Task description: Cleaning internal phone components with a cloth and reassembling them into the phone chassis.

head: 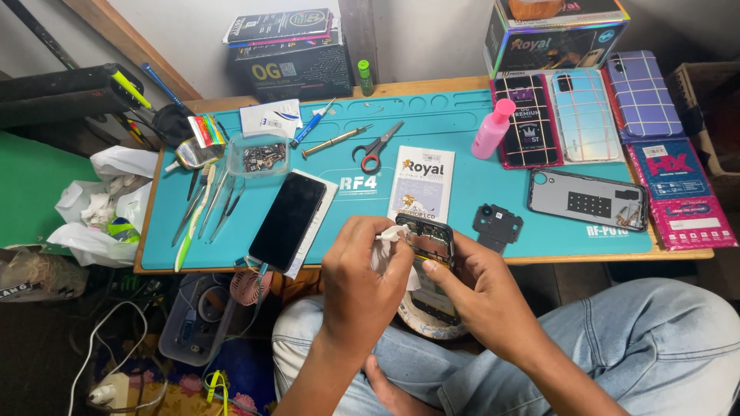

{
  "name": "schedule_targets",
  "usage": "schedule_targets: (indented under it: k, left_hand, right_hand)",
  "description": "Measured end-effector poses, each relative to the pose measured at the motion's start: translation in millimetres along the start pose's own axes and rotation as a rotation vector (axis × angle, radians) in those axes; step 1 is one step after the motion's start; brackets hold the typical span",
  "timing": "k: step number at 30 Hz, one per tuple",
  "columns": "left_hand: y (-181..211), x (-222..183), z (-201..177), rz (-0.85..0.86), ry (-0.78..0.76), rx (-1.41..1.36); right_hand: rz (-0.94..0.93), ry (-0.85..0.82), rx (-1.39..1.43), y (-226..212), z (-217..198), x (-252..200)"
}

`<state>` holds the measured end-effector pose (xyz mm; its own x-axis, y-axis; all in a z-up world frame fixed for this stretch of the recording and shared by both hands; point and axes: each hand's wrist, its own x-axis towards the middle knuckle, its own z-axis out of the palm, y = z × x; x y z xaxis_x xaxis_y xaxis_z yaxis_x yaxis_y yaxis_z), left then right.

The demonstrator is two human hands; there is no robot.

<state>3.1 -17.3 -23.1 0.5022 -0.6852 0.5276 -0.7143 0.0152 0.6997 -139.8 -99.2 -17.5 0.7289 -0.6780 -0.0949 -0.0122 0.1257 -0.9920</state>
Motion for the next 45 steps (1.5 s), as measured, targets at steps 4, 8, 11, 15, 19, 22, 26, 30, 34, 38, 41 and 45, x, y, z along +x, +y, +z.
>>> schedule_targets:
  k: [4,8,11,15,19,22,26,30,34,38,41,45]
  left_hand:
    - [-3,0,1,0.078,-0.044,0.001]
    - [4,1,6,0.044,0.007,-0.005]
    - [12,7,10,-0.713,0.0,-0.304]
    - [13,6,13,-1.053,0.059,-0.74]
    - [-12,-6,14,0.304,0.055,0.076]
    - [-5,-5,20,-0.075,0.143,-0.026]
    - [3,11,6,-1.013,0.06,-0.725]
    - [-33,18,-28,-0.95,0.09,-0.67]
    - [-119,31,-83,-0.683,0.318,-0.204]
    - [-210,47,-137,-0.535,0.438,0.12]
    - [-254,59,-159,-0.412,0.466,0.33]
    - [-258,64,-168,-0.447,0.232,0.485]
  right_hand:
    - [-0.052,-0.009,-0.04,-1,1,0]
    - [-0.095,0.03,-0.12,-11,9,-5]
    - [-0.026,0.092,-0.434,-13,7,-6]
    - [0.06,0.058,-0.501,-22,5,-4]
    - [0.157,0.086,-0.37,-31,7,1]
    - [-0.066,0.029,-0.442,-15,0,2]
    - [-0.005,0.05,-0.602,-4,3,0]
    - [0.116,0.119,-0.274,4,4,6]
    - [0.518,0.2,0.145,-22,9,10]
    - [0.664,0.277,0.346,-19,13,16]
    - [0.795,0.321,0.351,-11,8,18]
    - [0.803,0.324,0.541,-36,15,21]
